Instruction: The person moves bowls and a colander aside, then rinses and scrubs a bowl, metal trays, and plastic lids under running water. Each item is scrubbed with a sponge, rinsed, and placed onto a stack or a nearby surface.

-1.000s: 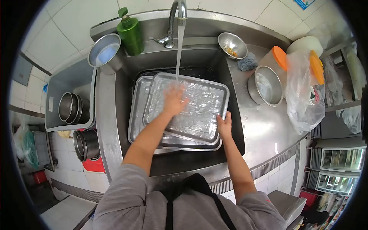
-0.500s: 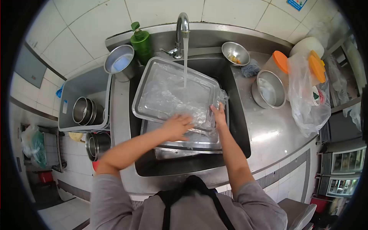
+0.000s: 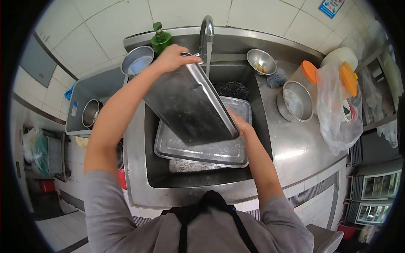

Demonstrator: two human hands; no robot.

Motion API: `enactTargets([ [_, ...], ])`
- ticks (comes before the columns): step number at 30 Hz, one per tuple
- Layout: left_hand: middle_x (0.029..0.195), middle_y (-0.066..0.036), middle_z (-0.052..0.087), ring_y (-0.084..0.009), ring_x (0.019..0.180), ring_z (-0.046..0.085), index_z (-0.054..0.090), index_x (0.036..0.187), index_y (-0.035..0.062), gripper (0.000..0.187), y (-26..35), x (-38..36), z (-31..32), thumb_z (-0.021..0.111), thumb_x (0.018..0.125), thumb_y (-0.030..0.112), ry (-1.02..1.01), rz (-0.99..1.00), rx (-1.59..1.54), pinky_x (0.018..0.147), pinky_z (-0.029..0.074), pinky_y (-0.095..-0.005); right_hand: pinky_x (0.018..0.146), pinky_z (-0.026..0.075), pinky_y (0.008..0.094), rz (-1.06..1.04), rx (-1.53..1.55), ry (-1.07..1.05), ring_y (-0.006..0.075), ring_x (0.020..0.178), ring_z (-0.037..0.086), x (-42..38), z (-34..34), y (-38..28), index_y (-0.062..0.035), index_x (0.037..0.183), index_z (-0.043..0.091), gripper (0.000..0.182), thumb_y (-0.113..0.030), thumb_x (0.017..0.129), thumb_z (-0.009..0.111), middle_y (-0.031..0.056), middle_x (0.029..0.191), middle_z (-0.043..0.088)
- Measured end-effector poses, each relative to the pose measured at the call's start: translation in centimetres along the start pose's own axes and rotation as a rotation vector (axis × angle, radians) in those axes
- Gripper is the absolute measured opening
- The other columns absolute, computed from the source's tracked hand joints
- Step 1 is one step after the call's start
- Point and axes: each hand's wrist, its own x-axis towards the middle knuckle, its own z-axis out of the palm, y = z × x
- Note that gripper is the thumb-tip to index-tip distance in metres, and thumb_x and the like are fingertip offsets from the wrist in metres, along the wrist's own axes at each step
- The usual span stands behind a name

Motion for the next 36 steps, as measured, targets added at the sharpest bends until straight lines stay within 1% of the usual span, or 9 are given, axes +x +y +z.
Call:
enactTargets([
  [2,0.046,-0.006,0.038,-0.0147,0.047,0.042,0.051,0.054,-0.0026,0.056,-1.5,2.1,4.0,0.069,0.067,0.049,-0.049,-0.056,-0.133,0.049,0.034,-0.0317,0.075,0.045,0.0356,-0.193,0.055,-0.136,0.0239,0.085,0.058,1.7,-0.1,0.6,-0.0015,0.105,0.059,0.06,-0.055,0.086,0.039,0.0112,0.1,0.061],
  [4,0.072,-0.013,0.062,-0.0268,0.075,0.061,0.065,0.078,0.0015,0.048,0.0,3.5,5.9,0.066,0.069,0.049,-0.064,-0.127,-0.025,0.07,0.047,-0.035,0.074,0.044,0.0362,-0.622,-0.531,0.387,0.0277,0.082,0.057,-0.2,3.1,-0.8,0.0022,0.095,0.061,0.066,-0.057,0.087,0.034,0.0186,0.093,0.062],
  [8,0.11,-0.013,0.057,-0.0263,0.105,0.053,0.062,0.104,0.0094,0.048,3.8,3.4,11.2,0.062,0.073,0.046,0.279,-0.03,0.081,0.087,0.043,-0.0356,0.076,0.042,0.0375,-0.525,-0.083,0.754,0.0306,0.081,0.056,1.3,5.0,0.7,0.011,0.084,0.059,0.073,-0.057,0.088,0.032,0.0239,0.086,0.06],
  [10,0.135,-0.011,0.035,-0.0254,0.124,0.035,0.045,0.125,0.0169,0.057,2.8,2.2,12.6,0.058,0.077,0.043,0.15,0.754,0.446,0.099,0.03,-0.0423,0.075,0.043,0.0372,-0.393,-0.009,0.881,0.0275,0.083,0.057,1.0,4.1,0.5,0.0127,0.087,0.058,0.071,-0.054,0.088,0.036,0.02,0.085,0.06],
  [12,0.14,-0.012,0.025,-0.0278,0.129,0.024,0.039,0.13,0.0182,0.06,0.3,2.1,11.5,0.052,0.08,0.048,-0.085,0.613,0.334,0.104,0.02,-0.0475,0.076,0.043,0.0356,-0.474,0.434,0.624,0.0244,0.084,0.056,0.7,2.1,1.5,0.01,0.095,0.058,0.065,-0.052,0.088,0.041,0.016,0.087,0.06],
  [15,0.141,-0.016,0.022,-0.0349,0.129,0.021,0.032,0.135,0.019,0.062,-0.6,3.2,12.7,0.038,0.084,0.053,0.304,-0.111,0.636,0.103,0.014,-0.0537,0.081,0.041,0.035,-0.419,0.484,0.62,0.0224,0.092,0.054,1.6,2.7,2.8,0.0082,0.101,0.056,0.065,-0.054,0.085,0.045,0.0157,0.096,0.058],
  [25,0.142,-0.013,0.023,-0.0316,0.13,0.02,0.034,0.134,0.0158,0.066,2.2,-13.2,20.4,0.056,0.077,0.041,0.104,0.369,0.293,0.102,0.017,-0.0521,0.083,0.044,0.0357,-0.64,0.668,0.553,0.0263,0.095,0.055,0.0,1.7,-1.0,0.0049,0.116,0.047,0.063,-0.051,0.089,0.038,0.0147,0.111,0.054],
  [31,0.135,-0.025,0.028,-0.0388,0.125,0.027,0.031,0.134,0.0087,0.061,-2.9,-10.5,20.0,0.048,0.085,0.041,0.544,-0.179,-0.355,0.101,0.025,-0.0432,0.075,0.046,0.0323,-0.547,0.312,0.687,0.0213,0.088,0.057,-5.7,0.0,-2.4,0.0099,0.11,0.05,0.059,-0.045,0.089,0.044,0.0155,0.101,0.058],
  [36,0.134,-0.024,0.033,-0.0338,0.125,0.031,0.027,0.135,0.0055,0.06,-4.1,-7.2,19.0,0.035,0.09,0.045,0.112,-0.247,-0.416,0.102,0.026,-0.0344,0.066,0.045,0.0261,-0.575,-0.003,0.536,0.0127,0.07,0.057,-10.4,-1.9,-3.5,0.0029,0.092,0.059,0.039,-0.03,0.074,0.071,0.0067,0.082,0.062],
])
